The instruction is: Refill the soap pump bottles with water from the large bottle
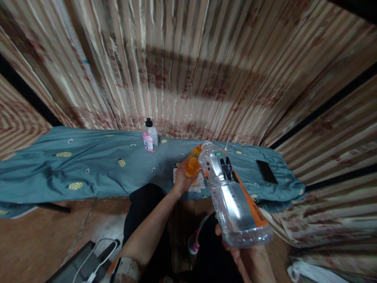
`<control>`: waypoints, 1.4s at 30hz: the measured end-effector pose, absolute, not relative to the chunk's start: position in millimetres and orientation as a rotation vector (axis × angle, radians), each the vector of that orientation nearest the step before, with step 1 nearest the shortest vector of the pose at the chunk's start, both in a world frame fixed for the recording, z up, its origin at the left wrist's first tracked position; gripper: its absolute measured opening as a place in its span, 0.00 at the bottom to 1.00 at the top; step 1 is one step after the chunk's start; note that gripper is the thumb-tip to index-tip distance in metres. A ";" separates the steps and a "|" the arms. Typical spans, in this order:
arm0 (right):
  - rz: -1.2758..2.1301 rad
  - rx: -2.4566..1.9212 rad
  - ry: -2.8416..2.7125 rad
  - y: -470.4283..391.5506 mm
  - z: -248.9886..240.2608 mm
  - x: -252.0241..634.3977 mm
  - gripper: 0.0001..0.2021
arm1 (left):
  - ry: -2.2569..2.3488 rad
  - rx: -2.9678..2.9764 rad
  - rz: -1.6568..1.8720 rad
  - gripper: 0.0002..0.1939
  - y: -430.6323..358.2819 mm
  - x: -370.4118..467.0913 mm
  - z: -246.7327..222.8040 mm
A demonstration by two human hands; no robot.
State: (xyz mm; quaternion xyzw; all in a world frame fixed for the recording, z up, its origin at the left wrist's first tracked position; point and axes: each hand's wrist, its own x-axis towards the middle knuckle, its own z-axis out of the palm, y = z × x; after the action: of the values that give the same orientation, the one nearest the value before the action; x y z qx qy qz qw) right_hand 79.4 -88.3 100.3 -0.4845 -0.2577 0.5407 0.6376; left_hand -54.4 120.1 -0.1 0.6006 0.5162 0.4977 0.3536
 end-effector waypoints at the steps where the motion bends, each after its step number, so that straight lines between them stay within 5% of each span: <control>1: 1.229 -1.106 -0.579 -88.3 100.4 79.2 0.22 | 1.334 1.553 1.287 0.36 120.0 -54.3 -0.1; 33: 1.210 -1.083 -0.588 -89.0 101.4 77.3 0.32 | 1.333 1.522 1.288 0.36 119.1 -54.2 -0.6; 42: 1.238 -1.098 -0.578 -89.7 103.5 77.2 0.28 | 1.345 1.488 1.289 0.36 118.2 -52.7 1.2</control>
State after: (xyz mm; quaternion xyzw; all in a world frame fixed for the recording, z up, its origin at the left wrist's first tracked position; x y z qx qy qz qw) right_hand 77.2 -89.7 103.5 -0.4815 -0.2534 0.5428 0.6398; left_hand -52.7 118.2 1.2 0.5800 0.5242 0.5023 0.3696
